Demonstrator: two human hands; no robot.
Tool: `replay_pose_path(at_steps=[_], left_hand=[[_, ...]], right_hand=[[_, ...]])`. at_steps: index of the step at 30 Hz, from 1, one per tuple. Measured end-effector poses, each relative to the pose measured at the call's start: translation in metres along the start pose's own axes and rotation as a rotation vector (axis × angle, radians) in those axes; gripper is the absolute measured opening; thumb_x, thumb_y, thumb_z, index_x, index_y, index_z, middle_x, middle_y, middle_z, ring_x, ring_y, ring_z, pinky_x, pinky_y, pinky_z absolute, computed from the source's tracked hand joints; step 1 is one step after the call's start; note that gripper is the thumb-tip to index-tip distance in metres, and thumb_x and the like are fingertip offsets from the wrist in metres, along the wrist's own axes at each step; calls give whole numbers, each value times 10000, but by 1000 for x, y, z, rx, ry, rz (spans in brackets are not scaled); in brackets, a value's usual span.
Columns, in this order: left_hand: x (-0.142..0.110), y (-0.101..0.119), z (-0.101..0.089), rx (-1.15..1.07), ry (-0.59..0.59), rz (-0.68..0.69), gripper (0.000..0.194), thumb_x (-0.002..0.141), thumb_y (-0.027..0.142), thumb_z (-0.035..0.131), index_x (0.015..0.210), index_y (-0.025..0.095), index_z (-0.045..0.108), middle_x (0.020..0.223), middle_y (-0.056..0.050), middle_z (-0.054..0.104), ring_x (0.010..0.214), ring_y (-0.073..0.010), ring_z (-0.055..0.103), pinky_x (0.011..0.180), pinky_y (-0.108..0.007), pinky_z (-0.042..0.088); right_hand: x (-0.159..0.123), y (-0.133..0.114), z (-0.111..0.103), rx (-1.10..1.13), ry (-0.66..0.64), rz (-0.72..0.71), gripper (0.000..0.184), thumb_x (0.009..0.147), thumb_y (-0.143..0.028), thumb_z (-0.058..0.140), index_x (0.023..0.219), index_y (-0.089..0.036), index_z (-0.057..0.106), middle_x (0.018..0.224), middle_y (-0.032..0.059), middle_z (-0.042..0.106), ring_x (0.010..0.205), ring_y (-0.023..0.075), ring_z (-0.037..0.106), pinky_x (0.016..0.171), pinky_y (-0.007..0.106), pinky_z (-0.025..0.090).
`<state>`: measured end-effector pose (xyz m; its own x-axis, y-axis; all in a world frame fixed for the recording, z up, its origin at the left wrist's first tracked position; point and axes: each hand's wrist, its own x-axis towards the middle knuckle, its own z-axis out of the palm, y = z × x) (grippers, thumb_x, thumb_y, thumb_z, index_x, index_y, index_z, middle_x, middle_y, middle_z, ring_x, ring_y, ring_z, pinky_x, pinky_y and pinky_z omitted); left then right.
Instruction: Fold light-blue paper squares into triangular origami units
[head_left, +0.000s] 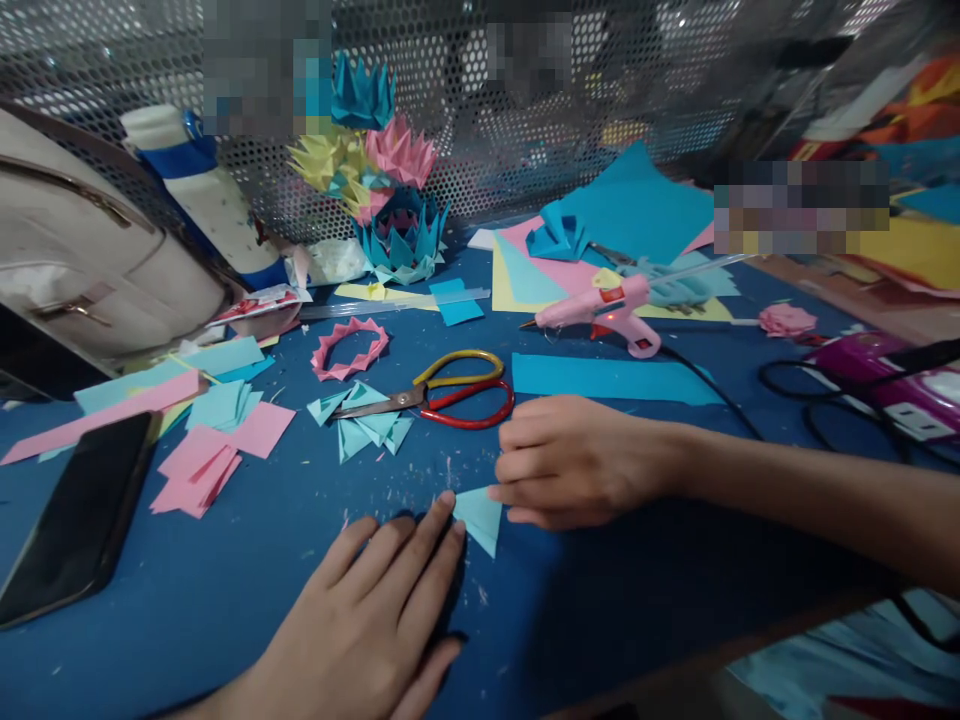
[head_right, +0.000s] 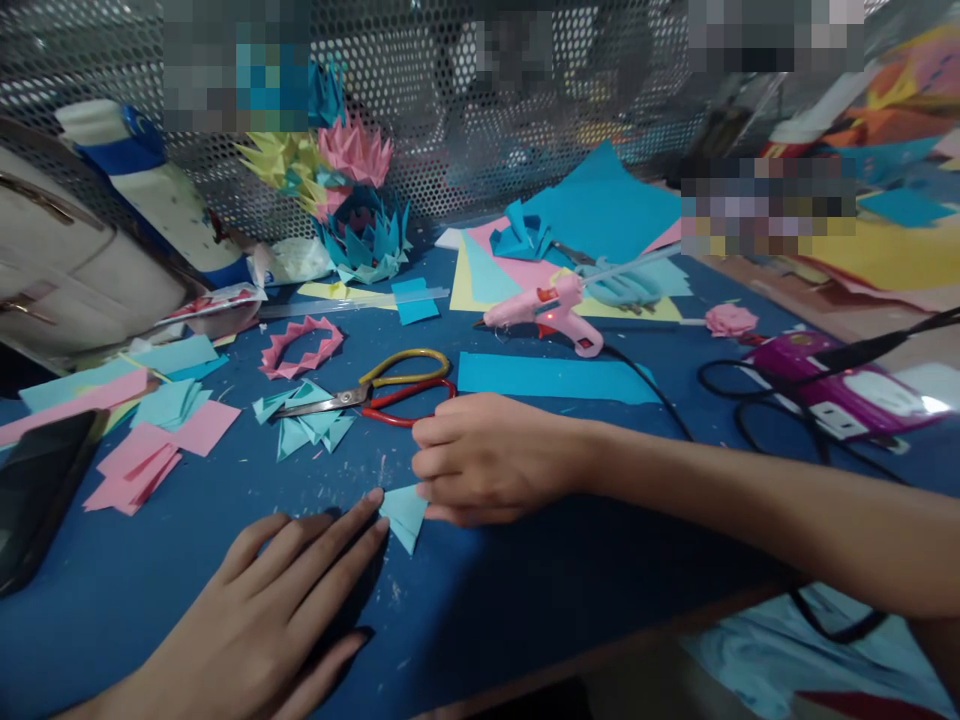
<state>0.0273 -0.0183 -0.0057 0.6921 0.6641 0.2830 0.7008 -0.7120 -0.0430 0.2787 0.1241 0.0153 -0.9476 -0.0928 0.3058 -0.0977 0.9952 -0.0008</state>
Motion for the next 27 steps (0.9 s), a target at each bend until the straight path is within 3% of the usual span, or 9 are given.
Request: replay_pose_path(at_steps=[3, 6, 9, 14, 20, 27], left_hand=[[-1, -1, 0, 6, -8, 15, 472, 1069, 401, 330, 1385, 152, 575, 1486, -96, 519, 1114, -240, 543, 960, -401, 301], [-1, -1, -1, 13, -11, 20, 474, 1070, 393, 323, 1395, 148, 566, 1484, -102, 519, 1122, -246, 536, 969, -409, 293], [1, 0, -3, 8, -9, 13, 467, 1057, 417, 375, 1388, 153, 572, 1465, -89, 542, 1119, -237, 538, 975, -400, 294], [2, 0, -5, -10, -9, 4, 456, 1045, 424, 407, 1371, 162, 588, 1455, -78, 554, 1126, -233, 542, 981, -397, 292], [2, -1, -3, -16, 2, 4, 447, 1045, 414, 413, 1366, 161, 594, 1427, -74, 580, 1125, -228, 545, 999, -385, 288], [2, -1, -3, -50, 15, 13, 413, 1034, 403, 458, 1309, 150, 633, 1356, -47, 640, 1080, -220, 554, 988, -383, 299]], right_hand=[[-1, 5, -2, 94, -8, 21, 246, 978, -251, 551, 760, -168, 627, 759, 11, 615, 732, 165, 412, 630, 343, 282], [-1, 5, 4, 253, 58, 161, 367, 985, -250, 538, 627, -173, 555, 696, 5, 604, 699, 146, 413, 639, 319, 298], [0, 1, 10, 341, 137, 349, 310, 1002, -254, 538, 714, -167, 612, 736, 9, 623, 735, 130, 474, 675, 286, 333], [5, -11, 13, 354, 41, 528, 195, 938, -351, 658, 868, -172, 632, 825, 5, 619, 799, 136, 497, 695, 262, 343], [10, -19, 16, 377, -17, 614, 159, 898, -297, 690, 831, -182, 604, 806, -14, 602, 785, 137, 499, 680, 259, 328], [12, -32, 19, 298, 52, 610, 64, 911, -176, 610, 858, -201, 637, 832, -19, 658, 790, 127, 568, 676, 260, 337]])
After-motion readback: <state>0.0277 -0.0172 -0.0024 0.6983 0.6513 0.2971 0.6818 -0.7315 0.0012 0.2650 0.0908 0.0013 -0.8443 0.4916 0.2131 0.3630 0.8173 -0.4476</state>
